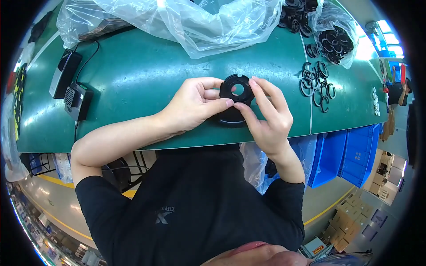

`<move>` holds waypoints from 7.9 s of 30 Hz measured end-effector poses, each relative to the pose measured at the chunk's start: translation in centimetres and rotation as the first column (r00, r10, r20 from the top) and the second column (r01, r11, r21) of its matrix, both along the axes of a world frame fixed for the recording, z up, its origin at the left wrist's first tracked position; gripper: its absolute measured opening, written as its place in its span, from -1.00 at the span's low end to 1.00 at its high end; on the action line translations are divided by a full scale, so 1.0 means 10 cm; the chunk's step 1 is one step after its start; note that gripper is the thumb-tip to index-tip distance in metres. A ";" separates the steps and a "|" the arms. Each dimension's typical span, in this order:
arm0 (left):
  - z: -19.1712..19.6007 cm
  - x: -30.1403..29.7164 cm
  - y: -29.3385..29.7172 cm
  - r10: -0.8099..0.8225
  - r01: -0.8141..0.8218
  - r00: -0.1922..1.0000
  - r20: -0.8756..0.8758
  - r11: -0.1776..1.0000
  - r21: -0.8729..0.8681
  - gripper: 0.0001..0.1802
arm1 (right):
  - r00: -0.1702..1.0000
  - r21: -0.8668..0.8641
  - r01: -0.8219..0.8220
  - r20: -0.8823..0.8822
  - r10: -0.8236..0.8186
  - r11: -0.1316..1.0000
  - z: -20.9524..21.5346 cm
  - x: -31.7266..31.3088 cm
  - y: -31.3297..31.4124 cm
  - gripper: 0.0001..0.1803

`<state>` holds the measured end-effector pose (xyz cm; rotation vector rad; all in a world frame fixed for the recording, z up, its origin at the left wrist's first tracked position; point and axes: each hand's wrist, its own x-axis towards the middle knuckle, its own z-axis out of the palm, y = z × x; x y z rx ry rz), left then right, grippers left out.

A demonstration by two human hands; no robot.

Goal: The person assembles small black circular plastic lighting fixtures by hand at a production workstation.

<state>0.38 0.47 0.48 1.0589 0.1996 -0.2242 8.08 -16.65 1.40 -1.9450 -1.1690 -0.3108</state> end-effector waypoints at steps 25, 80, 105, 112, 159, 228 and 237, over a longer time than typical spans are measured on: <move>-0.05 -0.03 -0.03 0.020 -0.020 0.997 0.081 1.000 -0.005 -0.66 | 0.800 0.122 -0.065 -0.587 0.124 0.990 0.02 0.10 -0.13 -0.82; 0.02 -0.03 -0.05 0.055 -0.084 0.980 0.189 0.985 0.148 -0.74 | 0.828 0.276 0.060 -0.551 0.107 0.959 -0.07 -0.11 0.01 -0.90; 0.07 -0.08 -0.03 0.105 -0.177 0.976 0.191 0.894 0.412 -0.85 | 0.550 0.312 0.050 -0.801 0.235 0.949 -0.16 -0.19 0.05 -0.90; 0.05 -0.07 -0.07 0.142 -0.179 0.980 0.142 0.939 0.294 -0.81 | 0.450 0.329 0.088 -0.855 0.258 0.940 -0.09 -0.16 0.06 -0.90; 0.10 -0.13 -0.11 -0.065 -0.332 0.857 0.511 0.688 0.645 -0.69 | 0.979 0.047 0.019 -0.204 -0.009 0.999 0.26 -0.03 0.06 -0.80; 0.15 -0.11 -0.02 0.025 -0.090 0.985 0.171 0.919 0.383 -0.79 | 0.747 0.256 0.109 -0.658 0.091 0.961 -0.03 -0.24 0.01 -0.91; 0.12 -0.11 -0.05 0.048 -0.122 0.981 0.187 0.907 0.403 -0.79 | 0.906 0.230 0.070 -0.422 0.034 0.971 -0.11 -0.24 0.02 -0.90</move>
